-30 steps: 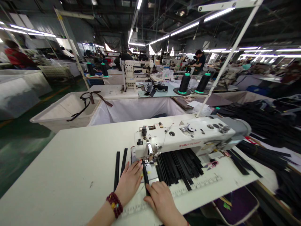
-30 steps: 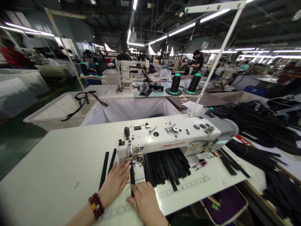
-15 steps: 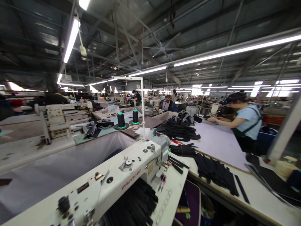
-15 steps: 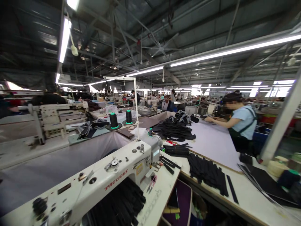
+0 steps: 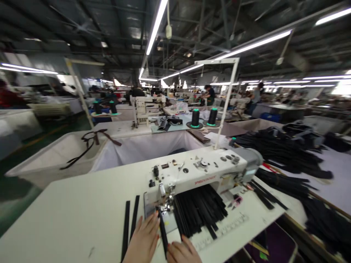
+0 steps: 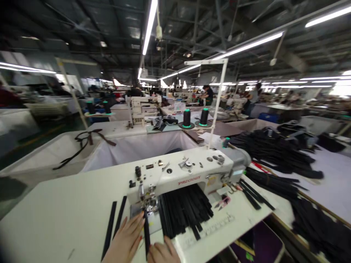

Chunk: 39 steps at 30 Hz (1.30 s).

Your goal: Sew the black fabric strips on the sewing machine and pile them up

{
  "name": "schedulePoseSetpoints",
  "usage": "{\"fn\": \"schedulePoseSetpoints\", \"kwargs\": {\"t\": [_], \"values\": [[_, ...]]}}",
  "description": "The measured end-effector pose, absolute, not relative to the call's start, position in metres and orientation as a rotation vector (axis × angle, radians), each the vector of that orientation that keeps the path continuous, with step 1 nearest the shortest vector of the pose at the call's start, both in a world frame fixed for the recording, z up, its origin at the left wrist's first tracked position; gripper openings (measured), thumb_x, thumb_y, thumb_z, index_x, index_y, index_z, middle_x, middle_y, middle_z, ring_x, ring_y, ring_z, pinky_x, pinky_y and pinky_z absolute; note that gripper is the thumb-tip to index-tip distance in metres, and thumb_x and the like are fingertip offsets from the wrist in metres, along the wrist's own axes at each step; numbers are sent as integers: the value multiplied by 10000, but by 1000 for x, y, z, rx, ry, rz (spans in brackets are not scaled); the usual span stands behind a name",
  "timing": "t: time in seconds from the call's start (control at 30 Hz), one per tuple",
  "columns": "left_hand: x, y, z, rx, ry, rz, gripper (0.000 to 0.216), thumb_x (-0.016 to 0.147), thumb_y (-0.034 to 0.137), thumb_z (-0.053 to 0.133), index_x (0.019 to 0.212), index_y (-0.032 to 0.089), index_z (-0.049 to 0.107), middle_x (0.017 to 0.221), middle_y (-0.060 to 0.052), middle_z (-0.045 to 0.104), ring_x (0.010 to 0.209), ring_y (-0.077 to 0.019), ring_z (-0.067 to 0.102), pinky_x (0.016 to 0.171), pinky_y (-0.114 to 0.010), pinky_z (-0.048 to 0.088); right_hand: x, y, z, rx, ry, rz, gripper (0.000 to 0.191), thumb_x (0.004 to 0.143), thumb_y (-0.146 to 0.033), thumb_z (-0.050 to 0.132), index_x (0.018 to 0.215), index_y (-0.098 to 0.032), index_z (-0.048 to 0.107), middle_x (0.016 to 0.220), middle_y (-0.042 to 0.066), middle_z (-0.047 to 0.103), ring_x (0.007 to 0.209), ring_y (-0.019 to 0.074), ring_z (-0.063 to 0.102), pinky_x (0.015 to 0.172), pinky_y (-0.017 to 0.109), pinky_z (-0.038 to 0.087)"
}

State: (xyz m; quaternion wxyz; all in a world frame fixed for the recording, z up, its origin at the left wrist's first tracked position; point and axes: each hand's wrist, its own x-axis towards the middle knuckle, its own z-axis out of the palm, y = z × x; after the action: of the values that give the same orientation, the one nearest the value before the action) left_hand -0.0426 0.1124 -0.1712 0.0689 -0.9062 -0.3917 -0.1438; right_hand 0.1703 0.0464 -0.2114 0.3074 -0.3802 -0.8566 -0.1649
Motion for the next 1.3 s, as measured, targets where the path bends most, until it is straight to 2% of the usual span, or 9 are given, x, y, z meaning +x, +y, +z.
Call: {"fn": "schedulePoseSetpoints", "kwargs": {"t": [0.13,0.23,0.47,0.63,0.8,1.03,1.17,1.3], "values": [[-31,112,-156,-2782,-1385,-365,474,873,97,504,1330,189,595,1428,-92,585,1298,-268,555,1094,-557,444,180,50,-207,-857,-2291,-402,326,1000,-472,527,1058,-191,682,1012,62,738,960,221,641,1167,432,301],[-29,115,-155,-2816,-1430,-354,454,891,104,490,1331,168,582,1424,-110,585,1322,-280,529,1098,-581,430,186,52,-190,-889,-2397,-283,326,960,-453,609,1112,-171,670,1081,64,723,1019,220,621,1223,432,168],[-33,128,-163,-2820,-1442,-360,419,920,162,485,1329,140,571,1358,-134,628,1297,-301,538,1109,-583,410,170,61,-175,-1093,-2342,-78,316,904,-374,694,1149,-177,662,1118,53,715,1056,214,611,1227,475,140],[-30,130,-159,-2814,-1456,-330,386,937,173,463,1299,132,590,1331,-138,639,1282,-309,535,1122,-570,386,164,72,-167,-1136,-2318,-86,237,927,-241,661,1152,-166,654,1108,46,704,1089,200,593,1237,489,73],[-26,131,-154,-2803,-1472,-283,384,948,181,445,1289,100,600,1289,-151,655,1244,-325,547,1123,-571,366,160,84,-171,-1165,-2368,-148,202,908,-137,637,1103,-162,682,1089,69,698,1051,220,593,1224,537,123],[-24,136,-150,-2807,-1511,-250,296,967,202,439,1127,164,685,1219,-119,679,1217,-313,553,1109,-536,366,151,100,-172,-1213,-2389,-225,188,942,-143,606,1110,-154,691,1139,98,677,1104,260,566,1181,567,218],[-25,139,-149,-2809,-1506,-264,284,976,204,438,1110,168,686,1191,-116,685,1190,-303,571,1086,-508,391,146,108,-165,-1255,-2405,-253,136,945,-149,612,1053,-140,694,1080,97,679,1063,257,576,1108,517,332],[-25,140,-149,-2824,-1491,-262,293,973,193,434,1125,159,682,1194,-123,687,1182,-302,578,1090,-503,390,138,116,-164,-1335,-2383,-239,108,937,-128,618,1022,-126,684,1009,95,681,962,242,596,961,440,431]]}}
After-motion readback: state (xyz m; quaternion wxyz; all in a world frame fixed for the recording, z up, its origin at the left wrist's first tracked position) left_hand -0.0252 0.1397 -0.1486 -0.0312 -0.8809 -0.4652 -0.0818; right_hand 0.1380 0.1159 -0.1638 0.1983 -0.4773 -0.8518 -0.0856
